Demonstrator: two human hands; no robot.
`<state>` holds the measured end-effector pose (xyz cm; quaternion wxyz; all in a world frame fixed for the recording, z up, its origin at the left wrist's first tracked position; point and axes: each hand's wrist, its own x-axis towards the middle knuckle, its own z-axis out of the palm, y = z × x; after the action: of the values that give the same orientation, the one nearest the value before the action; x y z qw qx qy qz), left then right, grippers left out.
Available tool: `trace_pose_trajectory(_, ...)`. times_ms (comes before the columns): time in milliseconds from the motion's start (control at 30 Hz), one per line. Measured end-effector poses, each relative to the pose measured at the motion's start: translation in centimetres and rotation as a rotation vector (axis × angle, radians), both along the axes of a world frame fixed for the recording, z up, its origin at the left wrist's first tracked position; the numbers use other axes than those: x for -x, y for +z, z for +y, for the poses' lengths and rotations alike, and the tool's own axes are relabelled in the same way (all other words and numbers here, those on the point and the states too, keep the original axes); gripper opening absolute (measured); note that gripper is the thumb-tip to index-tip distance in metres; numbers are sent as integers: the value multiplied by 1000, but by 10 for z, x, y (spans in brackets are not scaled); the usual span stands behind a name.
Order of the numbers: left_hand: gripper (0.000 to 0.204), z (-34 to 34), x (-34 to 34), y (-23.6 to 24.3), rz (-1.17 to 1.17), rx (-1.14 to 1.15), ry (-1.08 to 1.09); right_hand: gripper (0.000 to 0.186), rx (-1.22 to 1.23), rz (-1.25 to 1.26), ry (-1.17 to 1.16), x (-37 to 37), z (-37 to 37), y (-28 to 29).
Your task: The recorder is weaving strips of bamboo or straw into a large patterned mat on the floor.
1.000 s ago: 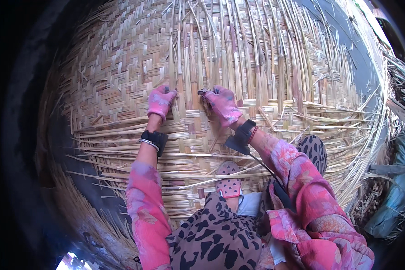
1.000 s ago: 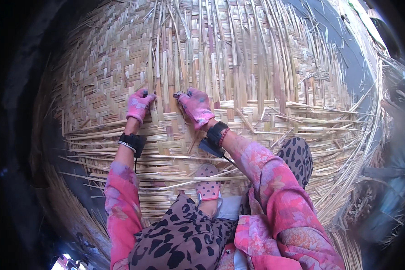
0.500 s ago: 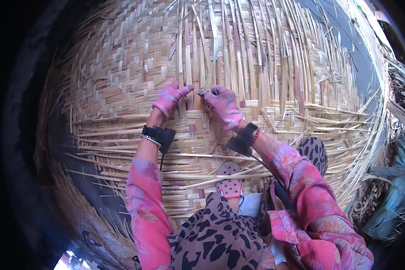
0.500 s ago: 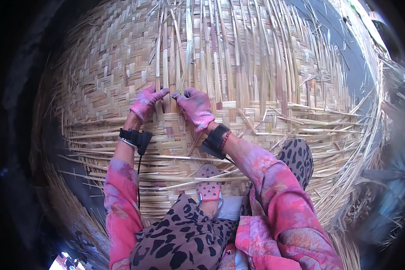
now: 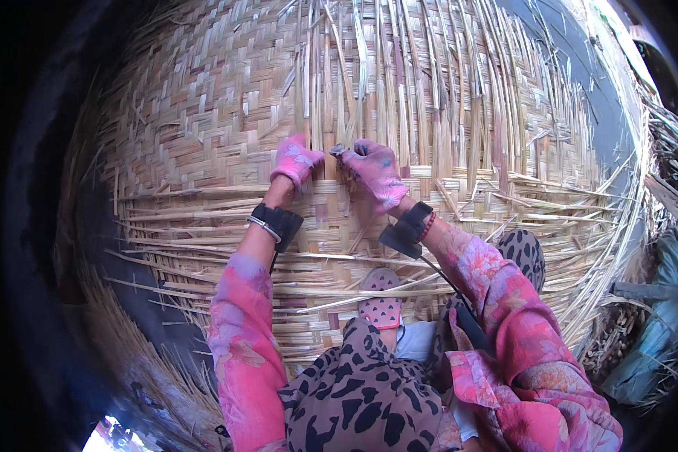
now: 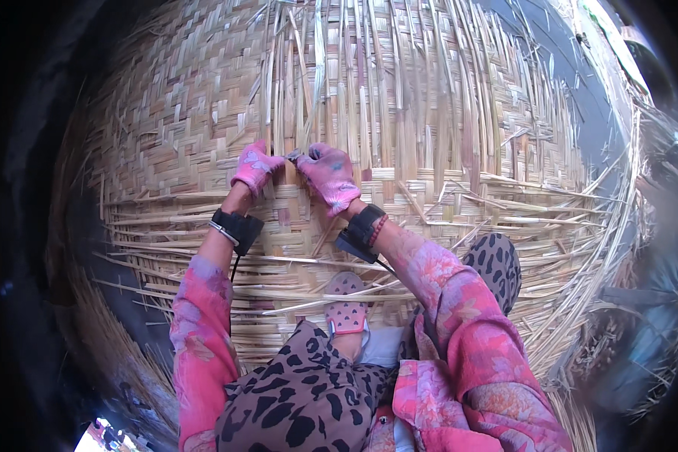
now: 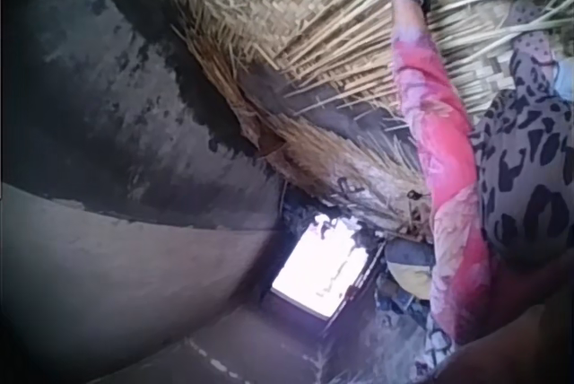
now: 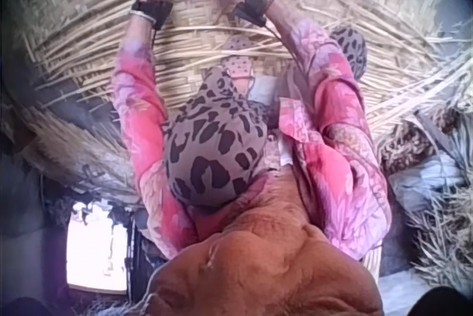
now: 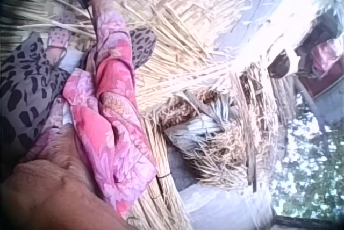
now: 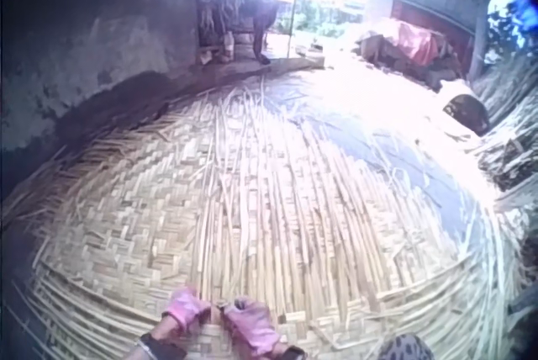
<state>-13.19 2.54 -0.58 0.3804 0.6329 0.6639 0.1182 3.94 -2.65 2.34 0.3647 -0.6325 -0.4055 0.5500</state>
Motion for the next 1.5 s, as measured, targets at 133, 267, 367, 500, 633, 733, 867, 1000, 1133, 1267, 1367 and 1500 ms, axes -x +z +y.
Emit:
trace_pose_trajectory(133,38,-2,4,-5,-290,171,110,32,-35,-25,-4,2,2,-4)
trace_pose_trajectory(267,41,-8,-7,4,252,-96,-15,34,-32,-61,2,2,1,-4)
trace_pose_trajectory(367,40,-11,-14,9,232,-86,30,34,-61,-67,12,-2,2,-6)
trace_pose_trajectory(500,37,-11,-22,7,296,-95,41,34,-46,-159,32,-2,6,-8)
trace_pose_trajectory(633,37,-8,12,-3,-268,159,105,34,-53,-190,53,9,7,-2)
trace_pose_trajectory(733,28,-22,6,9,-786,273,244,30,12,-94,31,0,4,-1)
trace_pose_trajectory(867,24,-28,7,12,-642,171,225,23,-122,-386,228,12,3,1)
trace_pose_trajectory(1000,28,-25,18,20,-836,315,153,28,-143,-632,433,30,4,1)
trace_pose_trajectory(1133,34,-37,26,22,-1135,218,437,26,-48,-559,522,17,12,-9)
trace_pose_trajectory(1267,30,-56,40,6,-1145,-29,836,31,-330,-277,287,11,-9,-20)
trace_pose_trajectory(1367,25,-63,34,9,-960,-103,1023,39,-459,-433,393,11,-35,-7)
trace_pose_trajectory(1500,28,-63,57,30,-1600,-52,880,39,-648,-839,757,11,-44,-7)
